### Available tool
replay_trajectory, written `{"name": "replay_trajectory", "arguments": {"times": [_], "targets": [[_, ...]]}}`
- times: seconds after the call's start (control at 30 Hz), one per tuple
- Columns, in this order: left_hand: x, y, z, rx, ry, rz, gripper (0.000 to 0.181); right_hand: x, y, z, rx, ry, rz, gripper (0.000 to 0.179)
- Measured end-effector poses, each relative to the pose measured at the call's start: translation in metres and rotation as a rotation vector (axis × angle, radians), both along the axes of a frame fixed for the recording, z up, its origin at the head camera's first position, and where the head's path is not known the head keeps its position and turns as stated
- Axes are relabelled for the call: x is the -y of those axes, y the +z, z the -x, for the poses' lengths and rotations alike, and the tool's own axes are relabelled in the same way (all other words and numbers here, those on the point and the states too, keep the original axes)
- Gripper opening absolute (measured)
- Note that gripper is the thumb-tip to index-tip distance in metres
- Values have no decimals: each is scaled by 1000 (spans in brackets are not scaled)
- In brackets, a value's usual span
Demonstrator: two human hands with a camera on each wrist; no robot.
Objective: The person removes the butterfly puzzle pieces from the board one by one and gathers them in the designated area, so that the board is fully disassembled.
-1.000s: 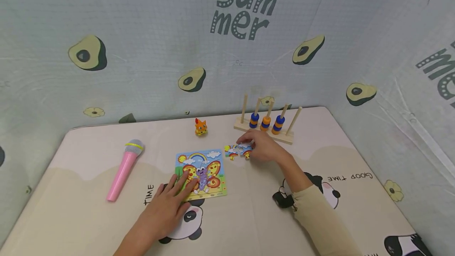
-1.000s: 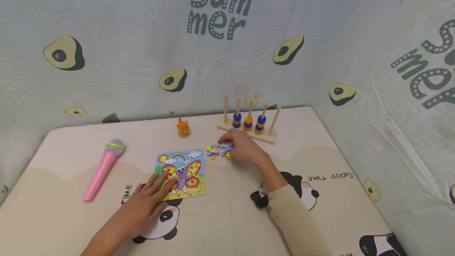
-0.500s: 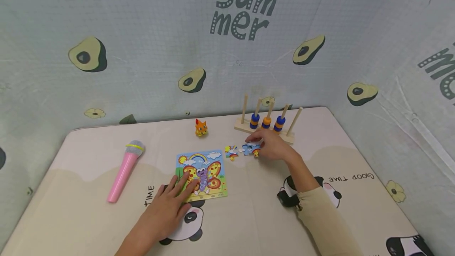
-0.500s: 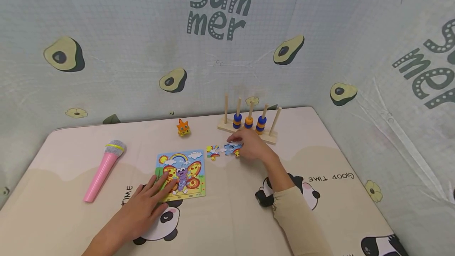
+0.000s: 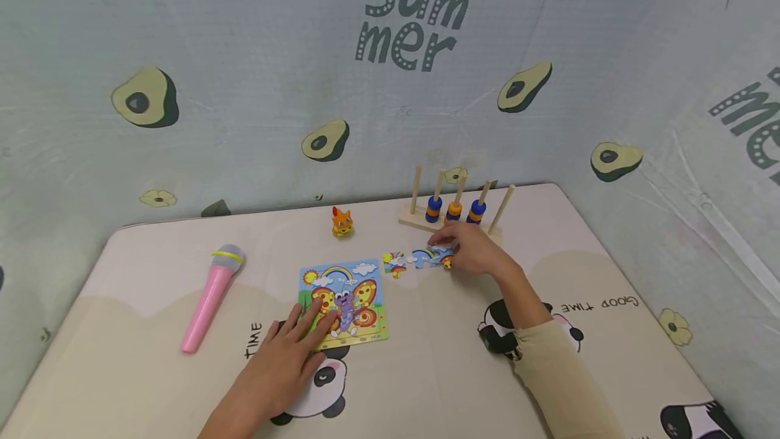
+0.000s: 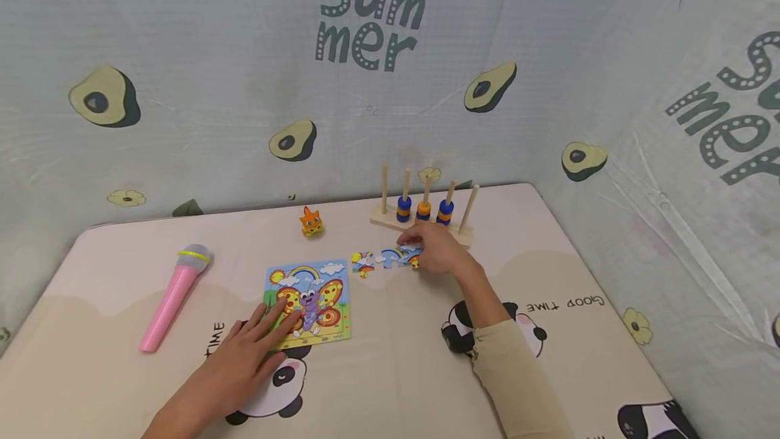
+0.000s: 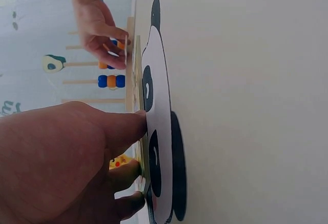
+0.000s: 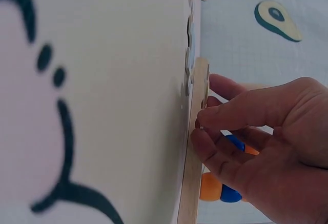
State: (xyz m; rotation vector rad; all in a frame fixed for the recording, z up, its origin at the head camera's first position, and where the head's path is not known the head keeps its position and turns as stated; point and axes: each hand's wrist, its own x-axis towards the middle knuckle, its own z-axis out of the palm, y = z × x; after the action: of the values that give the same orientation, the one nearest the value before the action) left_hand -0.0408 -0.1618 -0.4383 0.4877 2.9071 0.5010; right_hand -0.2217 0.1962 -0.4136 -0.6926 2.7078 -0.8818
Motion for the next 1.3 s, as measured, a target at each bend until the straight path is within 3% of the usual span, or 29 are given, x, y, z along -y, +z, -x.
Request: {"name": "replay_trajectory", "arguments": {"times": [0.23, 0.7, 1.3], "targets": [[-1, -2, 1, 35, 6, 0, 64, -2, 0, -1, -6, -25, -35, 52], [-2, -1, 0, 33, 14, -5, 63, -3, 0, -2, -25, -58, -138, 50], [-4, 1, 0, 48, 23, -10, 63, -3, -1, -3, -30, -55, -164, 45]]}}
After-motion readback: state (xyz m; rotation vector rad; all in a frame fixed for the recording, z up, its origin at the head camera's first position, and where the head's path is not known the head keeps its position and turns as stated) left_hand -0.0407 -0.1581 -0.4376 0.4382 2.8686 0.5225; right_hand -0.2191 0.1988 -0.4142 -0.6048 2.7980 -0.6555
